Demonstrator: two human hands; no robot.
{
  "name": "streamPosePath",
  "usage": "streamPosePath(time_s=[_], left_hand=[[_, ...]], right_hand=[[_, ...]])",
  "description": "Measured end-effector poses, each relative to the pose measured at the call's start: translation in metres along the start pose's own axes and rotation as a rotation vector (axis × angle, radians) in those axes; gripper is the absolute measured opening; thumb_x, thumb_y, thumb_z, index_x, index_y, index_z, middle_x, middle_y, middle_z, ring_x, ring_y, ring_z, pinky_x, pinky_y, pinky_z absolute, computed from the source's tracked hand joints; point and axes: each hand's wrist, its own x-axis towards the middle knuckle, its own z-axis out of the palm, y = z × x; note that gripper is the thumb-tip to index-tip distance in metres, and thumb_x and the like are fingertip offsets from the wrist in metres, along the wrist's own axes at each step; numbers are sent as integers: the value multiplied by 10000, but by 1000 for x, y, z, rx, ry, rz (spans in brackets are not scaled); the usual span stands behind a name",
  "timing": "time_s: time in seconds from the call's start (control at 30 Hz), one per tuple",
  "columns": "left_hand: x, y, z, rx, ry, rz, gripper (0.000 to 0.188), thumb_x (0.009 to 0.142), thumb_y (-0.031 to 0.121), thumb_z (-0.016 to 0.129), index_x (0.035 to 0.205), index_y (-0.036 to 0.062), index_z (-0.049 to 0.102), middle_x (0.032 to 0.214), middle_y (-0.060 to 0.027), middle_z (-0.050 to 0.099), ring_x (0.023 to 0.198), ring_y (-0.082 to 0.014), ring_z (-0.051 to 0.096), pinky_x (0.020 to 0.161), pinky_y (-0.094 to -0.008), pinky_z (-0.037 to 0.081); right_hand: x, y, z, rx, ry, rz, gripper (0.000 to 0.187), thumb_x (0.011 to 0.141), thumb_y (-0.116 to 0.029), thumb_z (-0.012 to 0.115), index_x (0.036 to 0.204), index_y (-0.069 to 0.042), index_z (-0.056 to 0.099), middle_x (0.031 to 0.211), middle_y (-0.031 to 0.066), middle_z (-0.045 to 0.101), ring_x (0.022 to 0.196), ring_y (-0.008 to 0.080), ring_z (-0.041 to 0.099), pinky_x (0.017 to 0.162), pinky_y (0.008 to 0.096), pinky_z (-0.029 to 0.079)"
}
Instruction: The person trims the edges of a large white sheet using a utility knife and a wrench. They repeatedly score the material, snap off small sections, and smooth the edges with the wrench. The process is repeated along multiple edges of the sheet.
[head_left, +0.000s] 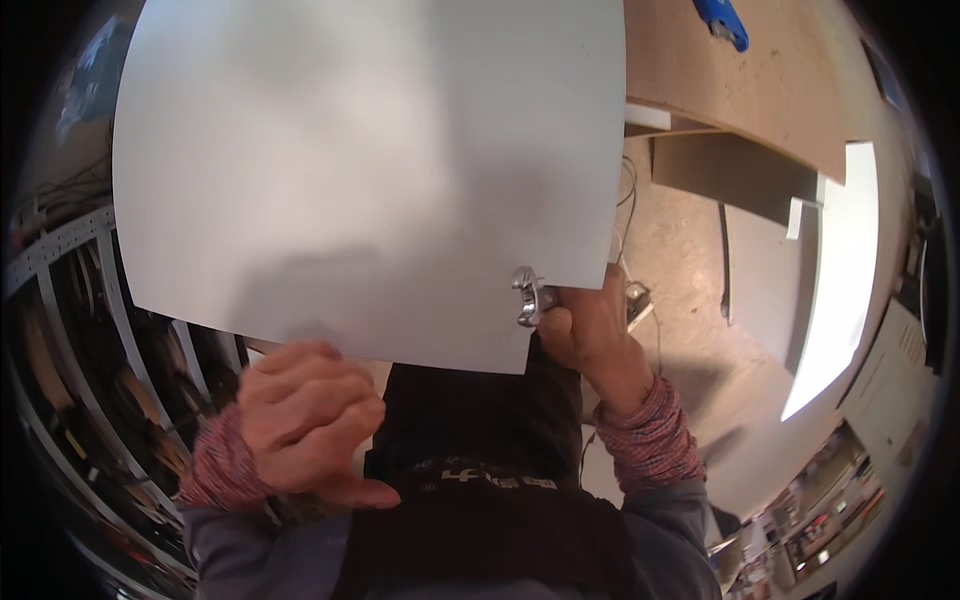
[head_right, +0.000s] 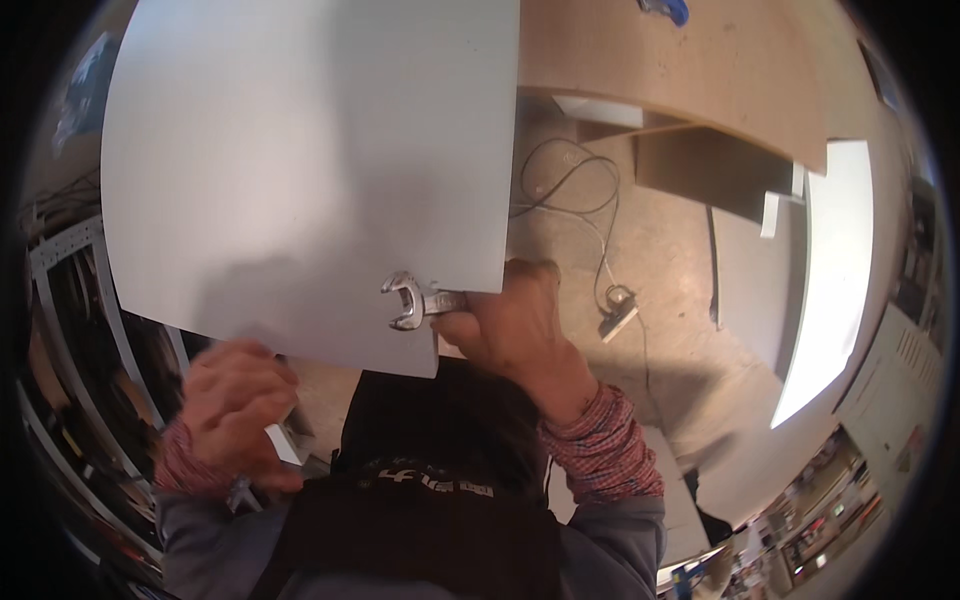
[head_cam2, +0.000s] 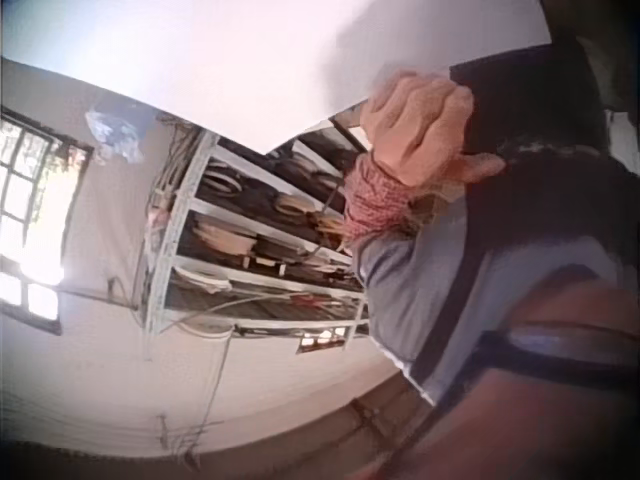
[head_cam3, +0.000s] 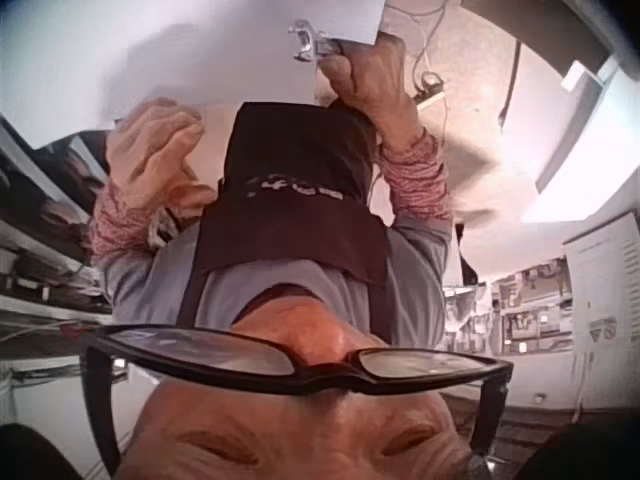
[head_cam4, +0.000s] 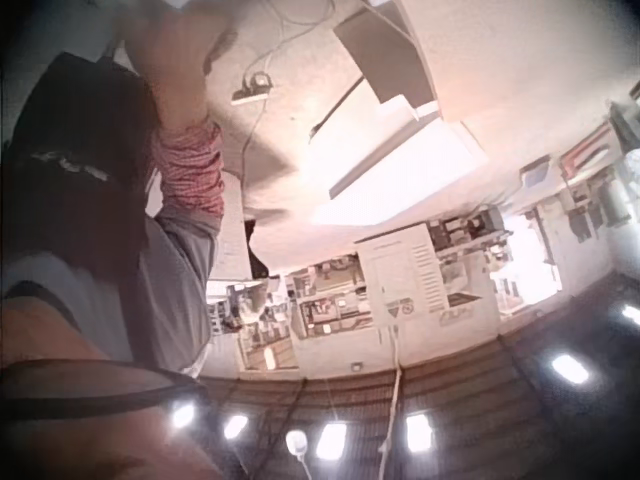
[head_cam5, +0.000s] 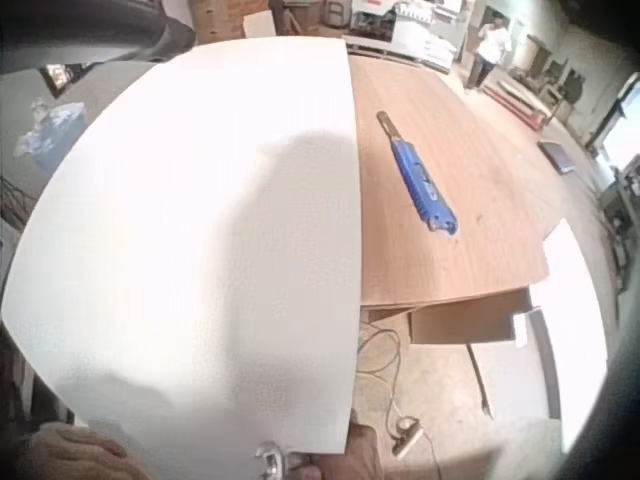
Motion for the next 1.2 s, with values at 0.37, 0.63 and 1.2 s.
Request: streamPosePath(time_s=[0.37,0.63,1.2], left_hand=[[179,-81,-14,117,-678,694,868,735,581,773,1344,2,556,1294,-171,583,1326,-420,550,1225,-655,295],[163,-104,0,-72,-533,722,492,797,315,716,1111,-52,618,1122,-186,601,1019,-387,600,1003,-568,494],[183,-100,-6,-20,-611,747,812,742,676,750,1202,13,656,1174,-126,633,1130,-371,599,1072,-644,424]], right_hand=[[-7,-61,29,-24,93,117,527,983,-523,607,697,-82,647,553,137,589,494,369,606,501,468,485],[3,-63,55,-29,140,138,553,979,-507,656,659,-63,577,528,124,570,458,345,588,463,442,468],[6,-75,27,79,108,187,357,980,-402,647,855,-69,686,623,124,629,563,362,636,541,466,502]])
